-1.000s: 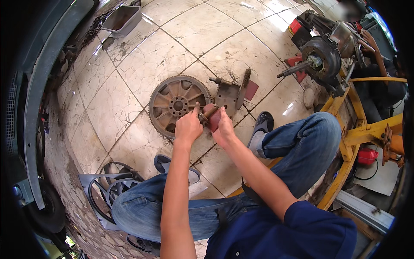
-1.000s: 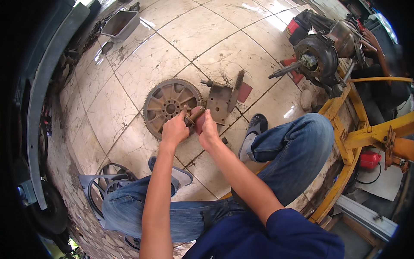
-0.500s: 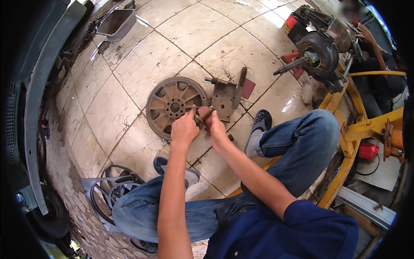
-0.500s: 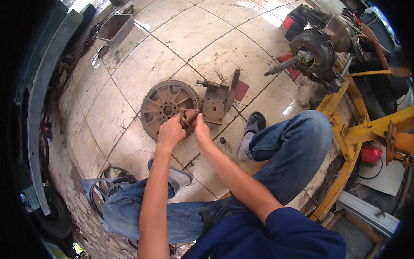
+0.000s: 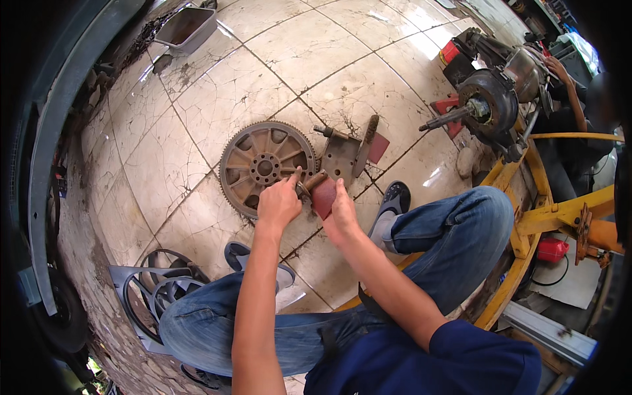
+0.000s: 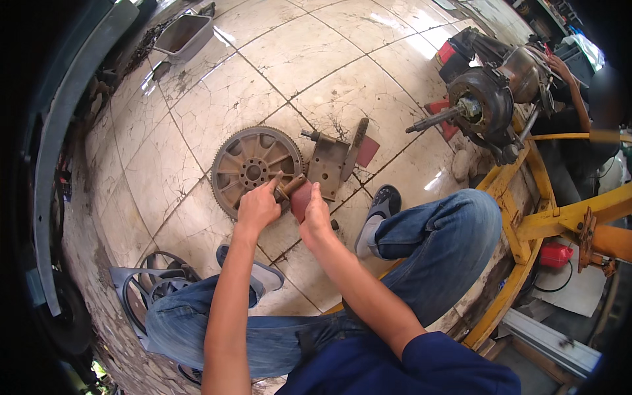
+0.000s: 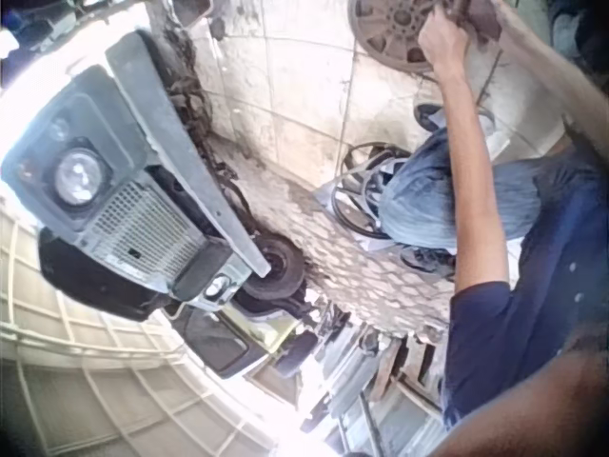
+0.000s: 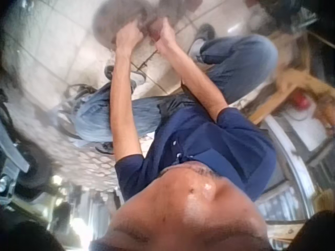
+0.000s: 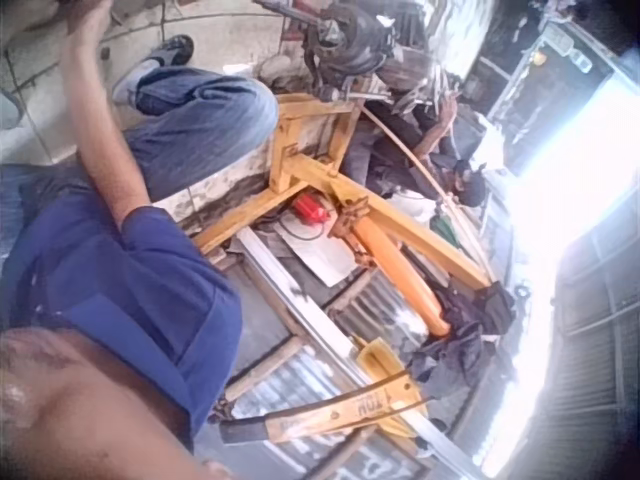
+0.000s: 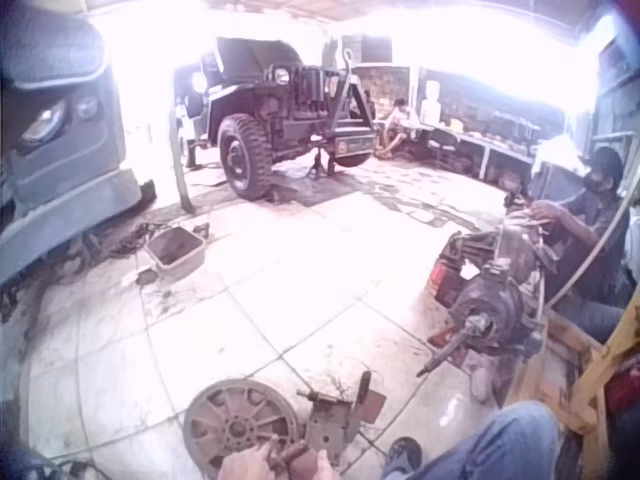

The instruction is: The person sits on the floor and uses a sanding block to smooth the edges of a metal gear. They repeatedly rub the sanding block against the gear's teeth and rim, occasionally rotating the gear to access different areas.

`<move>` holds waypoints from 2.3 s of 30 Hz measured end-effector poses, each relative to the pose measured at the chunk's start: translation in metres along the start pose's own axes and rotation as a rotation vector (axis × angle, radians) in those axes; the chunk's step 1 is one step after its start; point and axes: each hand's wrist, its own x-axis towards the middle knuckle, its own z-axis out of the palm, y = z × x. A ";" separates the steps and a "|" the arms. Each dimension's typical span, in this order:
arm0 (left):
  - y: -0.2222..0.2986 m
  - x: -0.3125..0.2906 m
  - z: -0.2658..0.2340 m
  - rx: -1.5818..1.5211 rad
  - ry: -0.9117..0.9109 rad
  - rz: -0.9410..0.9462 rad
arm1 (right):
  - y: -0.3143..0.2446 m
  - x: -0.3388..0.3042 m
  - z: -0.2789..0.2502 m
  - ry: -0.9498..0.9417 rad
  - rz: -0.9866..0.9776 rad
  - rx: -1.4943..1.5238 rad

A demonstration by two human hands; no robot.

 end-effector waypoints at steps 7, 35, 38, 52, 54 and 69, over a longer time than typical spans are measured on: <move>0.003 0.002 -0.004 0.036 -0.037 -0.044 | -0.002 -0.007 0.007 -0.004 -0.003 -0.082; -0.010 0.012 -0.012 -0.027 -0.087 -0.140 | -0.039 0.007 -0.005 -0.607 -1.024 -1.809; -0.004 0.009 -0.014 -0.027 -0.066 -0.131 | -0.041 0.008 -0.002 -0.602 -0.916 -1.719; 0.002 0.002 -0.016 0.057 -0.037 -0.113 | -0.020 -0.002 -0.009 -0.344 -1.138 -2.035; -0.003 0.004 -0.010 0.069 -0.018 -0.134 | -0.018 -0.005 -0.011 -0.365 -1.154 -2.025; -0.001 0.022 -0.017 0.191 -0.034 -0.060 | -0.025 -0.002 -0.011 -0.330 -1.139 -1.948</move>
